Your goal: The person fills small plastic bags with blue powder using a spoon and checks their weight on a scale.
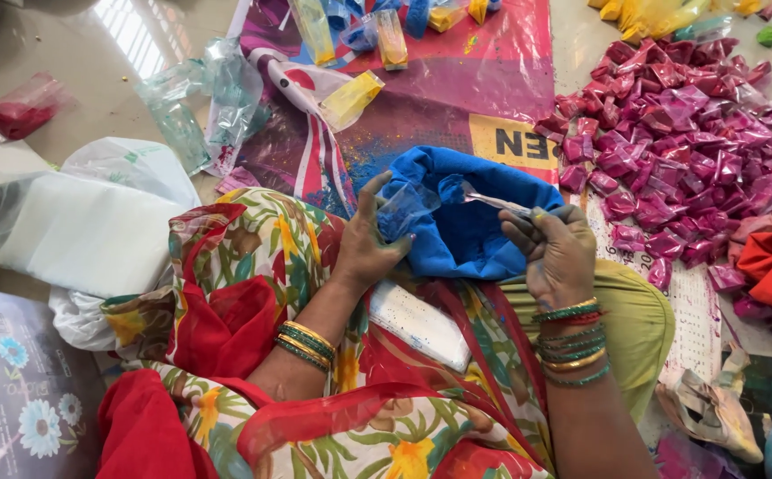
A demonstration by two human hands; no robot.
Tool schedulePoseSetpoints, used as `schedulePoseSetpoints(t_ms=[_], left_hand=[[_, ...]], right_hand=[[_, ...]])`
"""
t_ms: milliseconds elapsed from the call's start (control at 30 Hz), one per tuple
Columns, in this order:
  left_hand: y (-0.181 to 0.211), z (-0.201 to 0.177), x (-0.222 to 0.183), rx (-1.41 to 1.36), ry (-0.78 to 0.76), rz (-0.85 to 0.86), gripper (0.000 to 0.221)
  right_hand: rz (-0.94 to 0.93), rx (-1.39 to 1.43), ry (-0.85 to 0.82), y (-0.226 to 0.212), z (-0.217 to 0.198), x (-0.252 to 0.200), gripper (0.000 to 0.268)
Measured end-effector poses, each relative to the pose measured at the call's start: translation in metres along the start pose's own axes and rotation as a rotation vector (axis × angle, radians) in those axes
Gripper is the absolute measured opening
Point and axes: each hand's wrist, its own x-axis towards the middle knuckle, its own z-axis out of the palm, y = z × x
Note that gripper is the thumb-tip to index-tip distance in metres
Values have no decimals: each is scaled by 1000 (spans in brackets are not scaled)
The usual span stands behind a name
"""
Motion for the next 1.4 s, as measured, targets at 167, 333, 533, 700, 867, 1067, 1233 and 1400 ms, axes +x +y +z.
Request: schedulePoseSetpoints(t_ms=[167,333,533,700,867,1067,1233,1400], left_hand=[[2,0,0,-1,-27,-74,99],[3,0,-1,49,-36,-30,100],[4,-2,-2,69,-43,16,100],[8,-4,-3,16,-27,50,100],[7,-2,-3,13,21,93,99],[10,-1,-2,-54,18,81,97],[11,1,-2,-91,42,88,99],[14,-2,-3,-108,99,81,101]], right_hand=[[-38,22,-46,-12,7,-8,13],[-158,-188,-171,-18,51,-35,10],[-765,-1193,-713,-34,88,-58,11],[-882,-1015,-694,-34,61,-55,18],[-604,-757,-259,-39,26,-45,12],[-737,-1683,-100,-24,6,-25,16],[-704,-1787,-235,-3,13,-15,13],[-724,-1804,-140,-8,31,-19,23]])
